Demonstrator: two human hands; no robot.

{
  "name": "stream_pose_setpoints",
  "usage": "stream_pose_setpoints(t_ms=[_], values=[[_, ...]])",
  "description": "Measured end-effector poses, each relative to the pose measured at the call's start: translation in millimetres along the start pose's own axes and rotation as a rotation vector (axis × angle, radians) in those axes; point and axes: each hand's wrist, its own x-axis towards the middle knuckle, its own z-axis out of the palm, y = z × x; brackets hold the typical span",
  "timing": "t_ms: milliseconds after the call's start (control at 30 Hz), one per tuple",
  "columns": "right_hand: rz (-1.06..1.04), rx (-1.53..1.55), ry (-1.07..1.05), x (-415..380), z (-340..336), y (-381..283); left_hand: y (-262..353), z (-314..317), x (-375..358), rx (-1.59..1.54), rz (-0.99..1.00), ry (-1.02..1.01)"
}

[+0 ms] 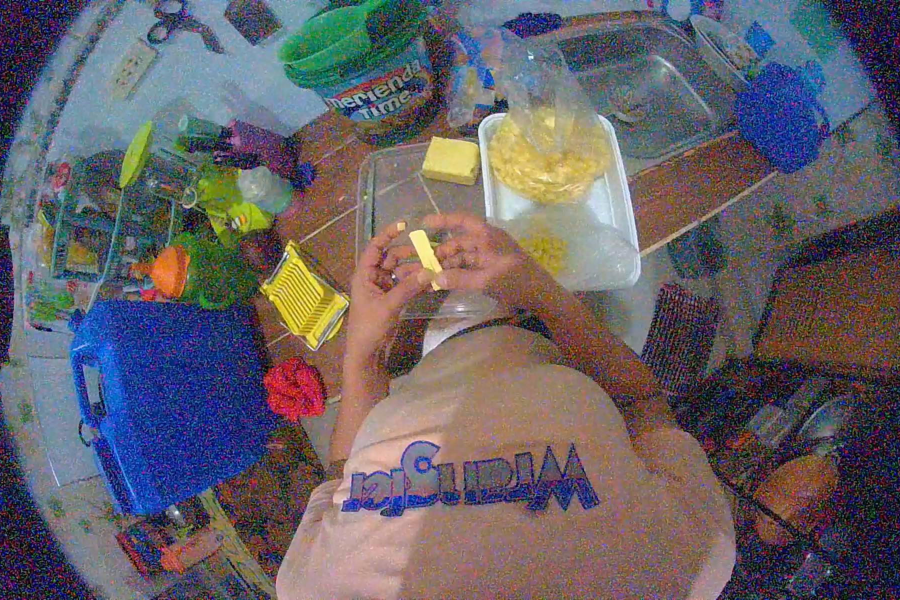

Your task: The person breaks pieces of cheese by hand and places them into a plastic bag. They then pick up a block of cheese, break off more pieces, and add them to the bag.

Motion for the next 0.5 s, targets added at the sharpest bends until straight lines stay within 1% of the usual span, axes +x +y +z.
stream_pose_setpoints(t_ms=[67, 167, 267, 333, 467, 500], values=[[-0.020, 0.009, 0.000, 0.0, 0.7, -1.4, 0.2, 0.8, -0.1, 0.006, 0.003, -0.012], [0.031, -0.050, 0.023, -0.5, 0.7, -2.8, -1.8, -0.1, -0.3, -0.009, -0.010, -0.019], [0.036, 0.014, 0.010, -1.6, -0.5, -3.9, -2.1, -2.4, -0.3, -0.021, -0.039, -0.027], [0.033, -0.010, 0.007, -1.8, -1.3, -3.3, 1.2, -1.7, 0.1, -0.023, -0.050, -0.043], [0.005, 0.037, -0.033, 0.6, -9.7, 15.0, -2.9, -2.2, 1.0, 0.002, -0.012, -0.048], [0.020, 0.001, -0.021, 0.5, -8.8, 12.7, -3.4, -1.1, 1.1, 0.019, -0.001, -0.041]])
